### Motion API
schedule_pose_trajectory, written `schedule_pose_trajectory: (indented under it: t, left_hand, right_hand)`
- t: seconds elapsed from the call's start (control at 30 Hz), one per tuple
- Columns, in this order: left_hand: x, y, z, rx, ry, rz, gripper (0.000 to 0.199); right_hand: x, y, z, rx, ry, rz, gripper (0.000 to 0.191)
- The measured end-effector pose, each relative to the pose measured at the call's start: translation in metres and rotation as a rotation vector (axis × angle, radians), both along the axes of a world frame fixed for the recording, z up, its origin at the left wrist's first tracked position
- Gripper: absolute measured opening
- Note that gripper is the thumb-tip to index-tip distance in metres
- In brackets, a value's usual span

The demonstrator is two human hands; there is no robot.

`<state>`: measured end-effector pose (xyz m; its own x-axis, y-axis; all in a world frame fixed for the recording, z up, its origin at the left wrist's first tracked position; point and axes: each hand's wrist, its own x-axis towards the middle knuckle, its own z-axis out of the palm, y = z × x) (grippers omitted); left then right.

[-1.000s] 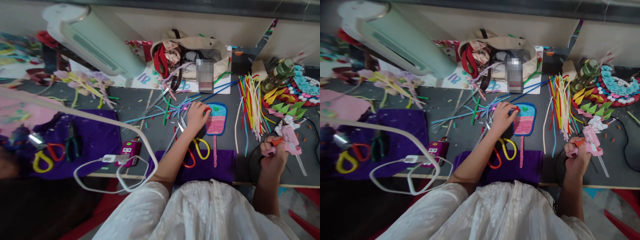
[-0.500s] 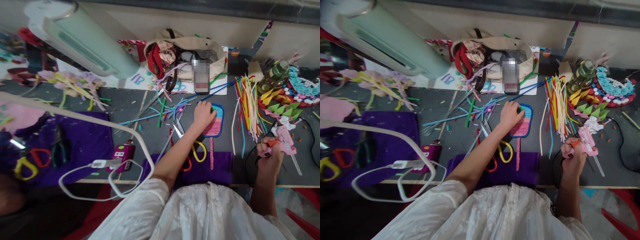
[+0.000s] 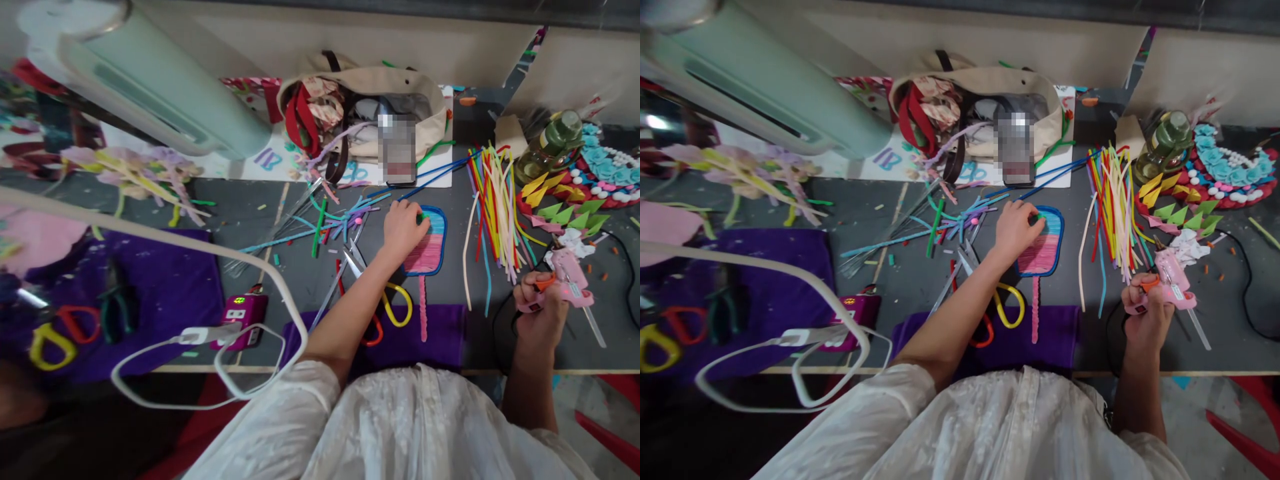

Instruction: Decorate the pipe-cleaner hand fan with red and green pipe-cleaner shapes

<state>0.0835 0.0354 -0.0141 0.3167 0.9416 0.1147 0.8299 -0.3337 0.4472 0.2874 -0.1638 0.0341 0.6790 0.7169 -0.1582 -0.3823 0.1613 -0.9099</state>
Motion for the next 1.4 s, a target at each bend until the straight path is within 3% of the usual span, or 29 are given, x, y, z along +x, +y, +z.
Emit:
schedule_pose_trajectory:
  t: [0.1, 0.5, 0.7, 0.83, 1.1, 1.4]
  left_hand:
    - [-0.001, 0.001, -0.001, -0.021, -0.021, 0.005, 0.003]
    - [-0.007, 0.011, 0.000, -0.110, -0.089, -0.066, 0.016]
    - [-0.004, 0.010, -0.002, -0.102, -0.060, -0.057, 0.008]
    - [-0.006, 0.006, -0.003, -0.083, -0.070, -0.046, 0.004]
    - [-0.012, 0.008, -0.009, -0.081, -0.110, -0.025, 0.003]
    - [-0.008, 0.003, 0.009, -0.226, -0.065, 0.022, 0.013]
  right_hand:
    - [0.001, 0.000, -0.001, 0.006, 0.002, -0.004, 0.020]
    - [0.003, -0.002, -0.006, 0.008, 0.020, -0.009, 0.022]
    - [0.005, -0.002, -0.003, 0.003, 0.013, -0.027, 0.021]
    - [0.015, -0.005, -0.004, 0.008, -0.006, -0.057, 0.021]
    - [0.050, -0.028, -0.022, -0.074, 0.102, -0.112, 0.033]
    - [0.061, -0.044, -0.027, -0.116, 0.180, -0.197, 0.030]
